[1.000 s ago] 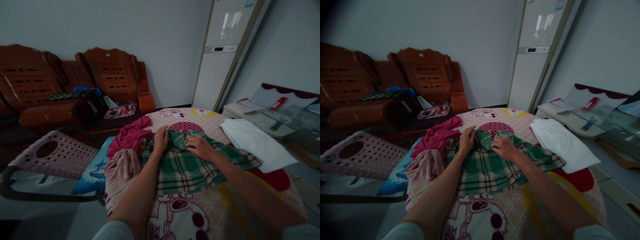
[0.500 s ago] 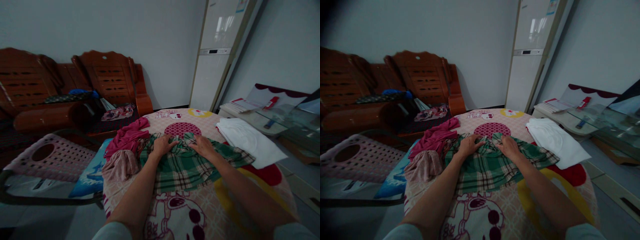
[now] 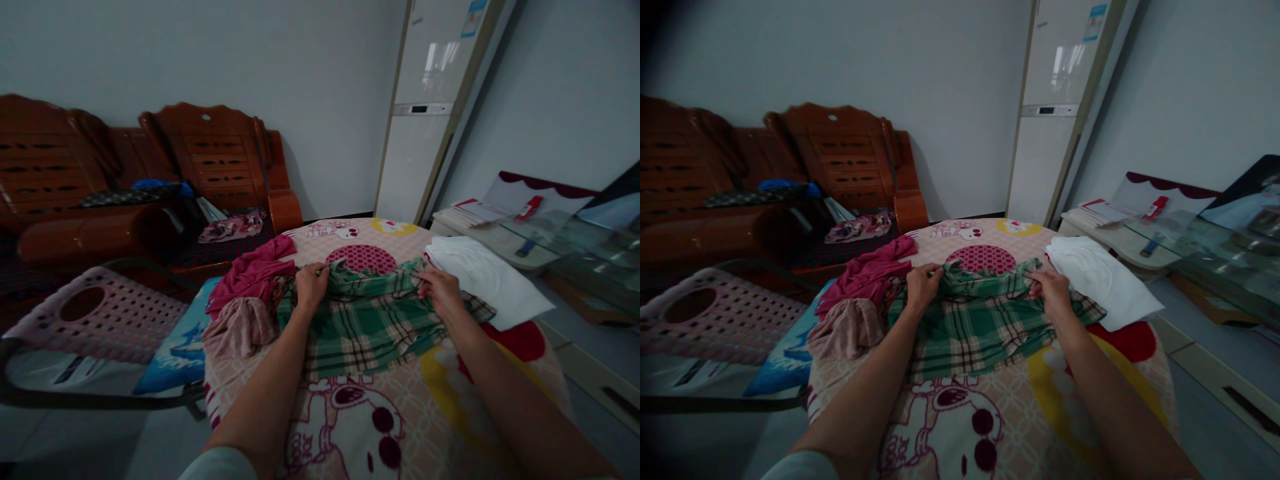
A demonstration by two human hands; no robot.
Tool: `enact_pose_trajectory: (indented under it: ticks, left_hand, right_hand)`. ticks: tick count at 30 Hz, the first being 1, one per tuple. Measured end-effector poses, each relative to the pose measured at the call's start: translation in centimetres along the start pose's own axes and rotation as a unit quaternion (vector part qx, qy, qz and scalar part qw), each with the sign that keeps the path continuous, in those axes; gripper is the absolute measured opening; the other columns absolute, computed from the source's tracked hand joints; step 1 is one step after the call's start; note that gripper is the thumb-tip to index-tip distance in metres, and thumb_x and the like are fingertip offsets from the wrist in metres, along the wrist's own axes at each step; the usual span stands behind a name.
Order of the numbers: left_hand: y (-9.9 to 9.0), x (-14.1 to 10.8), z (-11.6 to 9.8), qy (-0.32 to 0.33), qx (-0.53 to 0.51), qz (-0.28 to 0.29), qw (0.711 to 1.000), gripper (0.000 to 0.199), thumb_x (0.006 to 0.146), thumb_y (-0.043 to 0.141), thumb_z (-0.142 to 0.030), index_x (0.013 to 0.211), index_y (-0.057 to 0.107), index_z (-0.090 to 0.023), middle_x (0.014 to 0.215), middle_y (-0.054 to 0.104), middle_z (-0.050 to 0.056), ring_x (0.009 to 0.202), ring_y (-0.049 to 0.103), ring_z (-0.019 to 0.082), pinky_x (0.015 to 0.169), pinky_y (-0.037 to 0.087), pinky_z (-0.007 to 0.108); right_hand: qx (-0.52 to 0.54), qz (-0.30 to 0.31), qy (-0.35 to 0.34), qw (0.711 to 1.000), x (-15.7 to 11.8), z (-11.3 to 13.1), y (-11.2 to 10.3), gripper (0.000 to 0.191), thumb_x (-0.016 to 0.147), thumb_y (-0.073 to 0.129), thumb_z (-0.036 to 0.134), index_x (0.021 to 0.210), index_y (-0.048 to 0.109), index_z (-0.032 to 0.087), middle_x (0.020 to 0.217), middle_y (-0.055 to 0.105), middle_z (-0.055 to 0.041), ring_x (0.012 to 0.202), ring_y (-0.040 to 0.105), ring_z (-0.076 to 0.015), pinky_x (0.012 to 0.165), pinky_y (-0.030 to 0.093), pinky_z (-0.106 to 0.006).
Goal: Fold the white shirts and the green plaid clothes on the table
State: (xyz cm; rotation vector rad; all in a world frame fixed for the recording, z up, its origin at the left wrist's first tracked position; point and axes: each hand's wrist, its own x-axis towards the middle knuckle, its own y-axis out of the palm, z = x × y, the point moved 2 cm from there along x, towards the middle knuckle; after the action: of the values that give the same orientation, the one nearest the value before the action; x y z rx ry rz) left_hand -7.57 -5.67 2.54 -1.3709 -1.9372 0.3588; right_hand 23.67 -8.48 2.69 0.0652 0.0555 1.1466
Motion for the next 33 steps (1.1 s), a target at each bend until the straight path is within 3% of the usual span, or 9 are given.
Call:
enact_pose_trajectory:
  ticks: [6,11,14,16,20,23,26,31,33]
  left_hand:
    - [-2.1,0.9,1.5,-0.125,-0.326,0.018,0.937,0.016,0.071,0.055,-0.035,0.068,0.055,-0.02,0.042,0.047,-0.006,0.038,0.047,0.011,0.04,0.033,0.02]
    - [-4.2,1.5,3.4,-0.182,-0.382,-0.048,0.905,0.014,0.063,0.057,-0.031,0.066,0.052,-0.019,0.046,0.046,-0.007,0.036,0.046,0.009,0.035,0.03,0.018]
    - [-4.9,1.7,4.5,-0.216,-0.344,-0.11,0.907,0.016,0.066,0.055,-0.031,0.076,0.056,-0.018,0.051,0.049,-0.007,0.038,0.047,0.009,0.038,0.034,0.018]
    - [-5.2,1.7,4.8,-0.205,-0.264,-0.101,0.937,0.025,0.068,0.058,-0.032,0.089,0.06,-0.018,0.06,0.058,-0.005,0.045,0.054,0.011,0.045,0.042,0.021]
    - [-5.3,1.6,4.3,-0.1,0.01,0.015,0.995,0.041,0.061,0.076,-0.037,0.096,0.067,-0.018,0.085,0.072,0.005,0.082,0.068,0.023,0.074,0.051,0.03]
    - [-5.6,1.2,4.1,-0.033,0.112,0.136,0.984,0.044,0.051,0.082,-0.024,0.093,0.071,-0.021,0.091,0.074,0.003,0.093,0.066,0.025,0.083,0.048,0.029]
    - [-6.6,1.0,4.1,-0.003,0.15,0.202,0.968,0.029,0.055,0.073,-0.012,0.082,0.074,-0.023,0.08,0.073,0.0,0.084,0.067,0.022,0.078,0.047,0.027]
    - [-9.3,3.0,3.3,0.0,0.125,0.119,0.985,0.004,0.065,0.066,-0.02,0.061,0.068,-0.021,0.062,0.065,0.001,0.073,0.064,0.021,0.068,0.046,0.026]
    - [-9.9,4.7,2.7,-0.045,0.042,0.046,0.997,0.013,0.067,0.067,-0.026,0.057,0.063,-0.02,0.054,0.057,0.0,0.065,0.061,0.019,0.059,0.044,0.023]
  right_hand:
    - [0.014,0.152,0.078,0.985,-3.5,0.5,-2.5,0.016,0.054,0.073,0.023,0.059,0.059,0.019,0.053,0.064,-0.0021,0.046,0.059,-0.015,0.043,0.049,-0.025]
    - [-0.121,0.252,0.101,0.955,-5.5,0.0,-3.9,0.009,0.059,0.067,0.022,0.065,0.064,0.016,0.057,0.067,-0.0059,0.048,0.061,-0.0158,0.045,0.048,-0.024]
    - [-0.145,0.243,0.091,0.955,-5.7,-0.3,-4.0,0.01,0.06,0.069,0.024,0.065,0.063,0.017,0.058,0.067,-0.0049,0.05,0.063,-0.0162,0.049,0.052,-0.025]
    - [-0.135,0.23,0.092,0.959,-5.6,-0.4,-3.8,0.018,0.062,0.072,0.031,0.067,0.061,0.018,0.057,0.065,-0.0023,0.05,0.064,-0.0175,0.048,0.054,-0.027]
    - [-0.163,0.162,0.083,0.97,-5.3,-0.9,-3.2,0.038,0.062,0.08,0.043,0.087,0.064,0.019,0.058,0.066,0.0005,0.041,0.061,-0.0177,0.034,0.047,-0.026]
    - [-0.227,0.158,0.07,0.958,-4.9,-1.4,-2.8,0.045,0.061,0.082,0.035,0.1,0.067,0.017,0.048,0.063,0.0028,0.032,0.053,-0.0159,0.027,0.038,-0.023]
    - [-0.281,0.183,0.057,0.94,-4.4,-0.9,-2.5,0.021,0.063,0.076,0.028,0.079,0.068,0.016,0.033,0.049,0.0057,0.024,0.042,-0.0121,0.024,0.027,-0.019]
    - [-0.165,0.179,0.005,0.97,-2.3,3.1,-1.8,0.022,0.061,0.076,0.033,0.071,0.066,0.015,0.041,0.054,0.005,0.025,0.038,-0.0063,0.025,0.022,-0.016]
    - [-0.106,0.149,-0.022,0.983,-1.0,5.0,-1.1,0.024,0.058,0.079,0.031,0.07,0.066,0.015,0.042,0.054,0.0057,0.025,0.035,-0.0054,0.024,0.022,-0.017]
